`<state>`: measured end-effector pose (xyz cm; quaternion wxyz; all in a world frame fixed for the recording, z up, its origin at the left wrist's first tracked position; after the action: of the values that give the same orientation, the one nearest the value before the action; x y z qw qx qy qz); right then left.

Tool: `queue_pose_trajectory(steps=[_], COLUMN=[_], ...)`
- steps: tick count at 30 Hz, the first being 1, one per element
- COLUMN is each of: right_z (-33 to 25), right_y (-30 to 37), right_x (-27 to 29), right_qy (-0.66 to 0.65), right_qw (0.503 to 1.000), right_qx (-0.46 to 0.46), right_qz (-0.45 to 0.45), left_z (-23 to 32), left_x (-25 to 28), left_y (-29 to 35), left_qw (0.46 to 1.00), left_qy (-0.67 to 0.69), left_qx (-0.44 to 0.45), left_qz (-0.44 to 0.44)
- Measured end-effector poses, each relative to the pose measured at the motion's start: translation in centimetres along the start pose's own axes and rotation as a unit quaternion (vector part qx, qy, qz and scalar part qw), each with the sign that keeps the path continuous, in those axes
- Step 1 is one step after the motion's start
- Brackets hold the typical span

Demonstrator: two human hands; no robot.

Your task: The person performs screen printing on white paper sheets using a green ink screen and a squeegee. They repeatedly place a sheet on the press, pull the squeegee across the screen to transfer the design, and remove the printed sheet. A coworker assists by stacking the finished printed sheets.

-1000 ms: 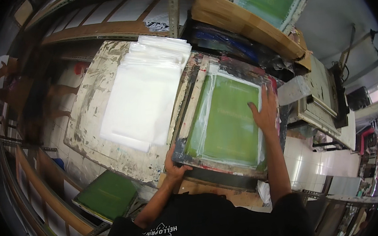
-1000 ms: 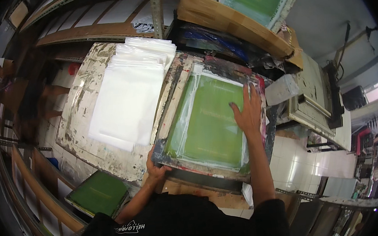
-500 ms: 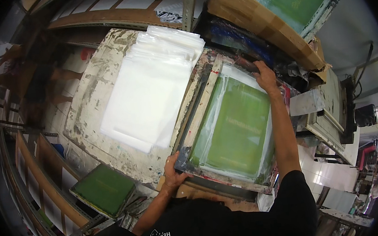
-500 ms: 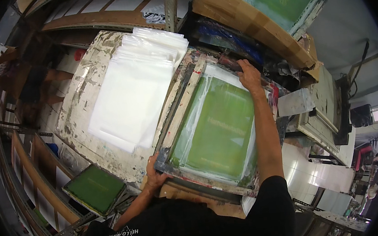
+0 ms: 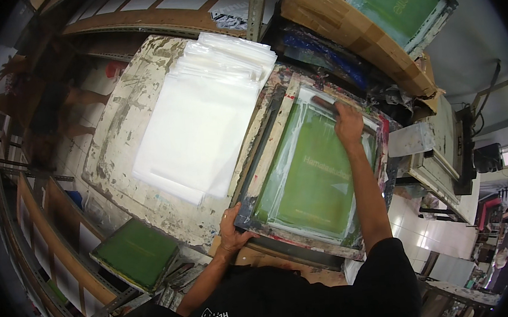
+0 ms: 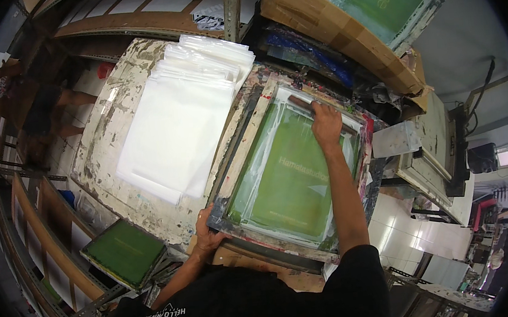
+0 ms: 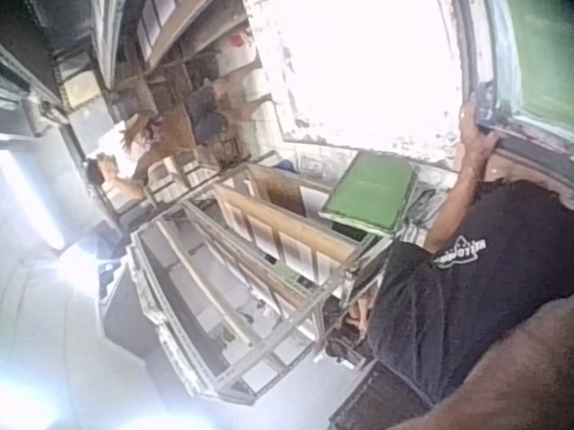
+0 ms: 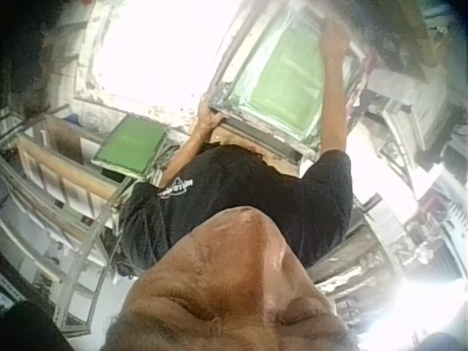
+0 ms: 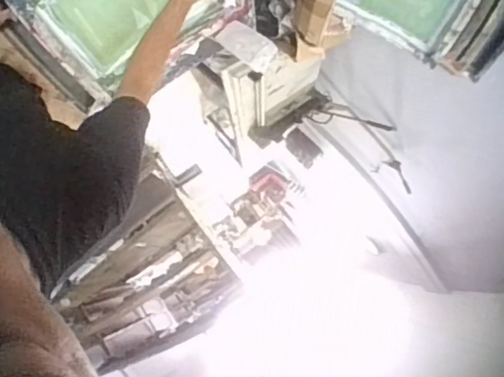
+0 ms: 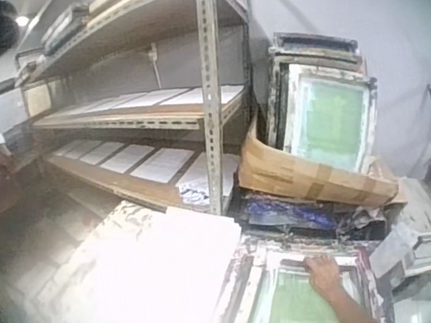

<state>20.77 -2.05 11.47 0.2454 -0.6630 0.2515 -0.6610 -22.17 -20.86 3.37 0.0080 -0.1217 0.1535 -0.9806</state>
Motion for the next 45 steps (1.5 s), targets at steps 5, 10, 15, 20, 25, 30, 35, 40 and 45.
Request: queue_pose_trajectory(steps=[5,10,15,20,25,30,35,40,45], right_z=[1.1,-1.8,0.6,-1.1,-0.8,0.7,-2.9,-11.9,-18.4], right_y=[-0.6,1.3,-1.3,0.3,0.5,-1.3,3.5,11.9,16.4], right_x=[-0.4,0.3,-0.6,1.0,-0.1,0.1,3.2,13.4,21.5], right_qy=[0.001,-0.020,-0.010,-0.042,-0.040,-0.093,-0.064,-0.072,-0.173], right_qw=[1.000,1.000,0.996,0.999,0.999,0.996,0.996,0.989,0.959], right_qx=[0.003,0.015,0.036,0.008,0.001,0.001,-0.029,-0.057,-0.119], right_qz=[-0.004,-0.002,0.084,0.012,-0.013,0.018,-0.052,-0.113,-0.189], left_z=[-0.3,0.2,0.0,0.0,0.3,0.6,0.3,0.2,0.7], left_x=[0.1,0.2,0.0,0.1,0.3,0.3,0.2,0.2,0.2], left_y=[0.2,0.1,0.0,0.1,0.0,-0.1,-0.1,0.2,-0.1], left_qw=[1.000,1.000,1.000,1.000,1.000,1.000,1.000,1.000,1.000], left_qy=[0.004,-0.023,-0.010,-0.017,-0.019,-0.021,-0.013,0.002,-0.008], left_qx=[-0.006,0.000,0.006,-0.002,0.006,-0.017,-0.001,0.002,-0.005], left_qz=[0.010,-0.007,-0.009,0.002,-0.005,-0.004,0.001,0.014,0.007])
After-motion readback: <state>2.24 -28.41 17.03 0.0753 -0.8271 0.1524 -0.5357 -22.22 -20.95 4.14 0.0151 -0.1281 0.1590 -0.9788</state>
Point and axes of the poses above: each hand's wrist, its own y-axis away from the middle knuckle, its own x-axis out of the back of the hand, z = x × y, the point moved 7 cm from there along -y, towards the middle knuckle, and after that the axes turned 12 degrees about z, right-handed, at the moved point
